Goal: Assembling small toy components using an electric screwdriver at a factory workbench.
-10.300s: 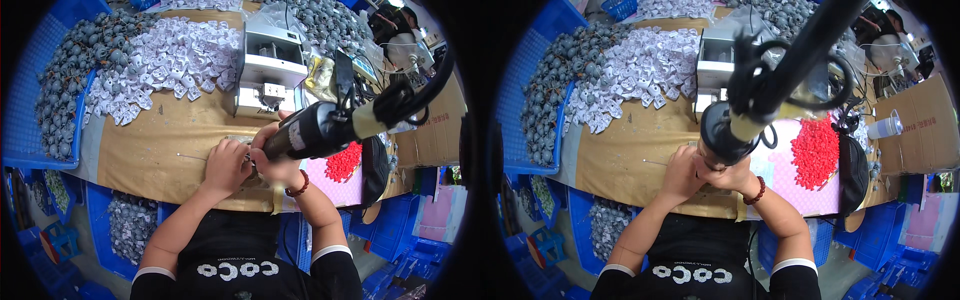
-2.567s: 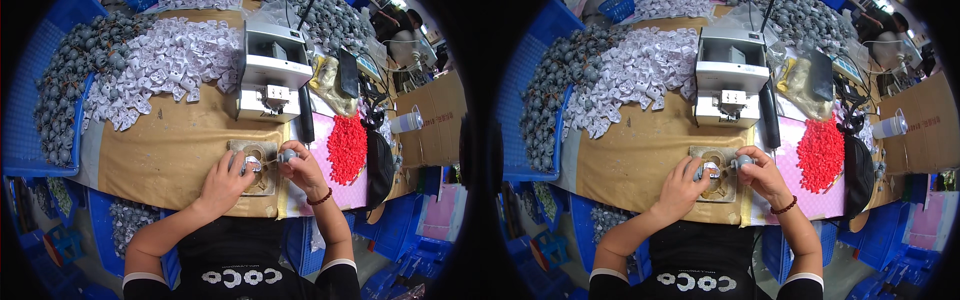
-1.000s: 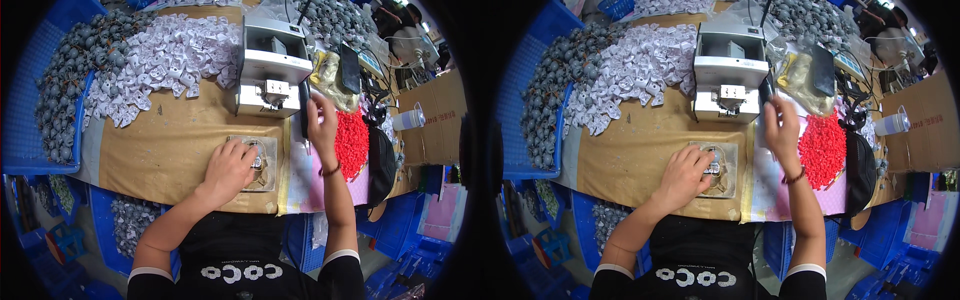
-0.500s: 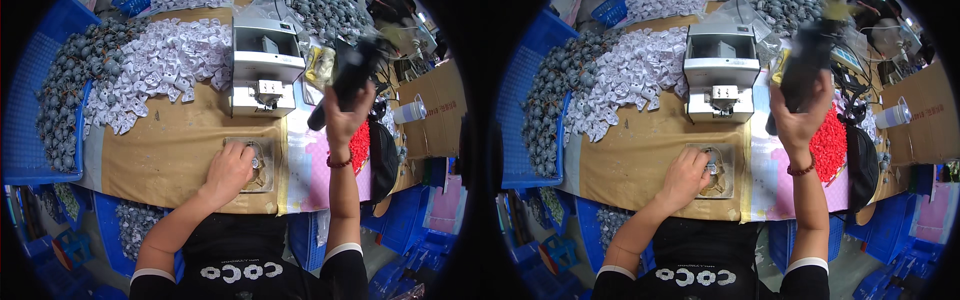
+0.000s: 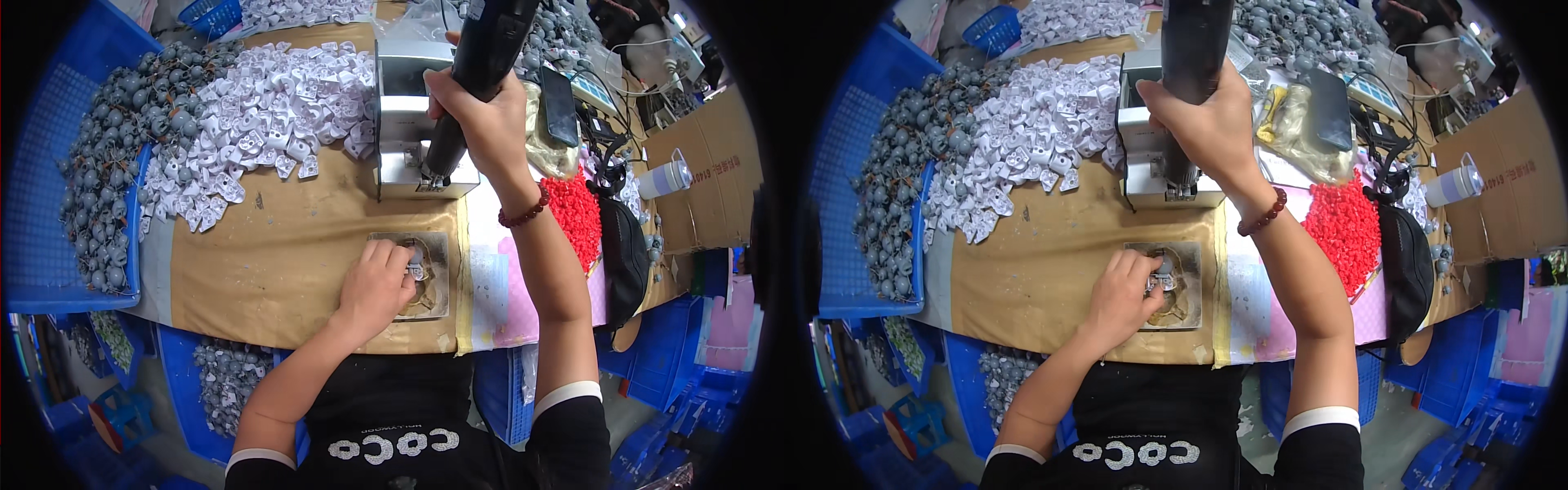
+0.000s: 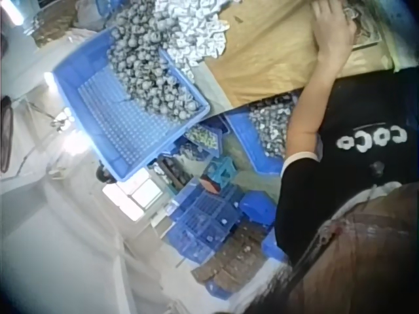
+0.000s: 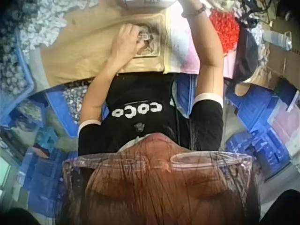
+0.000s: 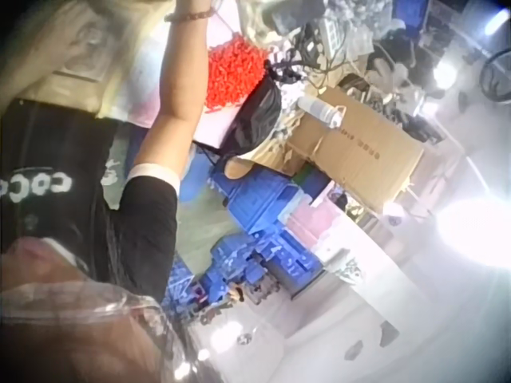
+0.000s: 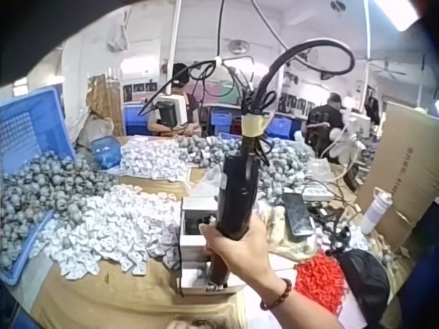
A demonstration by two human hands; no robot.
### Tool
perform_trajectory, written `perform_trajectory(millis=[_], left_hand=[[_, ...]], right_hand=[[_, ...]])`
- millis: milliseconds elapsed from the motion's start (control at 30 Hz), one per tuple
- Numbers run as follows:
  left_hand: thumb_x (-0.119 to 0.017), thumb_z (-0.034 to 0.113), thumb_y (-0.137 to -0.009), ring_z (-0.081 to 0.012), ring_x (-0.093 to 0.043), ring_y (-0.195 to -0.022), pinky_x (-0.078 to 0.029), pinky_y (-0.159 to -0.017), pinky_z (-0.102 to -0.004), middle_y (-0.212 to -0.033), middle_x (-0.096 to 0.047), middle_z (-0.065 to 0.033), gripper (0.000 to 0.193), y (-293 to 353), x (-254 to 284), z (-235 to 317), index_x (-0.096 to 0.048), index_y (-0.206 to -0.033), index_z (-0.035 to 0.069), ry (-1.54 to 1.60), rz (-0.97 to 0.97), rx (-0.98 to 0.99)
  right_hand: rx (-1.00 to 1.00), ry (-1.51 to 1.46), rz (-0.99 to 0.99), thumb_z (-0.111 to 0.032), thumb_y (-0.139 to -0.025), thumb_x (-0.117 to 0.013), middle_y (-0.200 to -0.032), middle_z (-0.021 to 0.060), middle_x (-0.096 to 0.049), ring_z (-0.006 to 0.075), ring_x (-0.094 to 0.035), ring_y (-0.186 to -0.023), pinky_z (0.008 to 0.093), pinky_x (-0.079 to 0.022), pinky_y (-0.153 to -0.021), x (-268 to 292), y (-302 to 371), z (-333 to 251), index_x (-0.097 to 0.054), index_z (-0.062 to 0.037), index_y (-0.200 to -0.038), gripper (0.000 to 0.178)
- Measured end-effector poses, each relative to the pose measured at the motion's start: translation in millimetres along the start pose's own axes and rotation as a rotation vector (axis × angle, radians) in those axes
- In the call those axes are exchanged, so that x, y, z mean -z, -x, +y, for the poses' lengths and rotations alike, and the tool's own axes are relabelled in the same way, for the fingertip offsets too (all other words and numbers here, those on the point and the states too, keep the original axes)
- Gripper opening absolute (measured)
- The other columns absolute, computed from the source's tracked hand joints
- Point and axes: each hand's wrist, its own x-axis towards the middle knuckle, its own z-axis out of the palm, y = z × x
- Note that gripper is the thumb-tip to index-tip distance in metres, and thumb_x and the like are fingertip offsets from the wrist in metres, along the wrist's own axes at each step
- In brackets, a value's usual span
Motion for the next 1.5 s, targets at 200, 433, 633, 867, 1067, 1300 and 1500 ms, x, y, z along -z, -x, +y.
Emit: perform_trajectory(millis=[200,433,633,867,1067,1300,1500], left_hand=[[-0.075,0.008,-0.078,-0.0348,-0.059,-0.101,-0.053,-0.082,-0.0454,-0.103,-0.060,-0.0135,0.035,0.2,0.1,-1.4,-0.064,-0.110,0.003,0.005,0.014,0.003],[-0.073,0.008,-0.075,-0.0345,-0.059,-0.102,-0.054,-0.081,-0.0456,-0.103,-0.060,-0.0134,0.039,0.9,-3.5,-1.3,-0.062,-0.113,0.004,-0.016,0.069,-0.015],[-0.072,0.007,-0.074,-0.0343,-0.059,-0.101,-0.054,-0.077,-0.0463,-0.102,-0.059,-0.0128,0.036,1.5,-6.3,-2.8,-0.060,-0.108,0.006,0.011,0.111,-0.041],[-0.071,0.006,-0.073,-0.0362,-0.058,-0.097,-0.053,-0.075,-0.0478,-0.098,-0.056,-0.0131,0.038,-4.3,-2.2,-5.6,-0.055,-0.107,0.006,0.113,0.052,-0.014],[-0.072,0.006,-0.073,-0.0371,-0.057,-0.097,-0.053,-0.074,-0.0481,-0.098,-0.057,-0.0132,0.040,-2.1,-1.1,-3.3,-0.054,-0.109,0.006,0.097,0.063,-0.046],[-0.072,0.005,-0.072,-0.0377,-0.057,-0.097,-0.052,-0.075,-0.0482,-0.099,-0.057,-0.0141,0.038,-1.3,-2.5,-4.7,-0.053,-0.106,0.004,0.108,0.064,-0.073],[-0.075,0.006,-0.074,-0.0374,-0.056,-0.101,-0.052,-0.082,-0.0476,-0.103,-0.057,-0.0139,0.039,-0.4,-0.1,-0.5,-0.057,-0.109,0.004,0.056,0.037,-0.029]], right_hand=[[-0.195,-0.096,-0.095,0.000,-0.084,-0.075,-0.080,0.0058,-0.068,0.0128,-0.065,-0.067,0.0292,-0.054,-0.064,-1.7,57.8,-31.2,-0.052,0.0069,-0.131,0.052],[-0.147,-0.103,-0.224,0.011,-0.083,-0.069,-0.082,0.0071,-0.065,0.0134,-0.065,-0.072,0.0274,-0.052,-0.069,-3.0,109.0,-27.7,-0.038,0.0025,-0.147,0.071],[-0.089,-0.077,-0.308,0.011,-0.085,-0.070,-0.084,0.0070,-0.065,0.0116,-0.063,-0.073,0.0264,-0.050,-0.069,-1.0,116.3,-27.9,-0.039,0.0013,-0.145,0.069],[0.091,0.044,-0.471,0.009,-0.086,-0.070,-0.090,0.0071,-0.065,0.0123,-0.062,-0.078,0.0284,-0.052,-0.071,4.8,129.3,-11.7,-0.046,-0.0040,-0.124,0.047],[0.016,0.003,-0.451,0.005,-0.085,-0.071,-0.087,0.0065,-0.065,0.0127,-0.063,-0.078,0.0295,-0.053,-0.072,5.6,137.4,-14.1,-0.050,-0.0039,-0.115,0.038],[0.085,0.073,-0.441,0.002,-0.083,-0.074,-0.084,0.0039,-0.064,0.0113,-0.062,-0.074,0.0286,-0.052,-0.069,2.3,137.2,-18.9,-0.054,-0.0031,-0.107,0.031],[0.024,0.106,-0.404,0.003,-0.082,-0.073,-0.087,0.0042,-0.065,0.0134,-0.064,-0.076,0.0293,-0.053,-0.071,10.3,128.9,-20.9,-0.058,-0.0024,-0.109,0.031]])
